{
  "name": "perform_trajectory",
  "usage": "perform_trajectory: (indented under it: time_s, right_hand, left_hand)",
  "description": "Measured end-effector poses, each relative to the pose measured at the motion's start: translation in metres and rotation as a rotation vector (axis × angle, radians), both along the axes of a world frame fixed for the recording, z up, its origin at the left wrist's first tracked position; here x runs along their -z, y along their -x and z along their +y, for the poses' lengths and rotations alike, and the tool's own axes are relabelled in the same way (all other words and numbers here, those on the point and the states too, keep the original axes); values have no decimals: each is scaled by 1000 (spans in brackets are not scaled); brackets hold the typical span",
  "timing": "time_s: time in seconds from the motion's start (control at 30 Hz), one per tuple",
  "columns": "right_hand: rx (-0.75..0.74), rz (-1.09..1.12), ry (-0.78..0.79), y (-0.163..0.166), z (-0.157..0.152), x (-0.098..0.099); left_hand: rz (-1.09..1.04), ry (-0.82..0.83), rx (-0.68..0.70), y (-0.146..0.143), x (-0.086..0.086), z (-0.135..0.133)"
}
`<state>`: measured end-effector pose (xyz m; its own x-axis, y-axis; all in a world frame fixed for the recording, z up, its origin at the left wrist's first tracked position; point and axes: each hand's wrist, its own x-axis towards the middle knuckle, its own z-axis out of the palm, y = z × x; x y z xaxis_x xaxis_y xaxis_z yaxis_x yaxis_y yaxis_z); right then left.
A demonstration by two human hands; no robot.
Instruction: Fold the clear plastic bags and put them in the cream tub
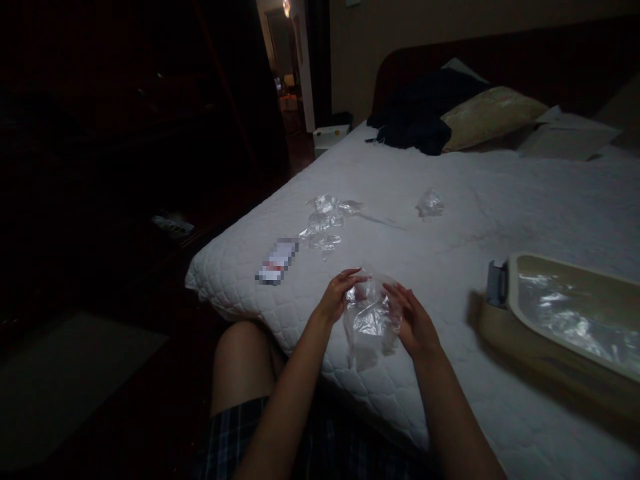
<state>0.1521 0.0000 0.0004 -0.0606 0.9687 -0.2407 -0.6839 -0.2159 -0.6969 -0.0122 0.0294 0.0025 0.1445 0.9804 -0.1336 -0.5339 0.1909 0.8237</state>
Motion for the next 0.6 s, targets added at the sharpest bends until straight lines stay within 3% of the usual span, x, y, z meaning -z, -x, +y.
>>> perform_trajectory:
  time_s: [0.17,0.4,0.6]
  right_hand:
    - [-1,-95,32,1,3,6]
    - [15,-218,5,2,0,9]
    - [153,-299,-57,2,-2,5]
  left_hand:
    - [-42,5,-1,4,-4,-4]
    - [54,-62,16,0,0,-3]
    - [74,-9,7,-1,4,-2]
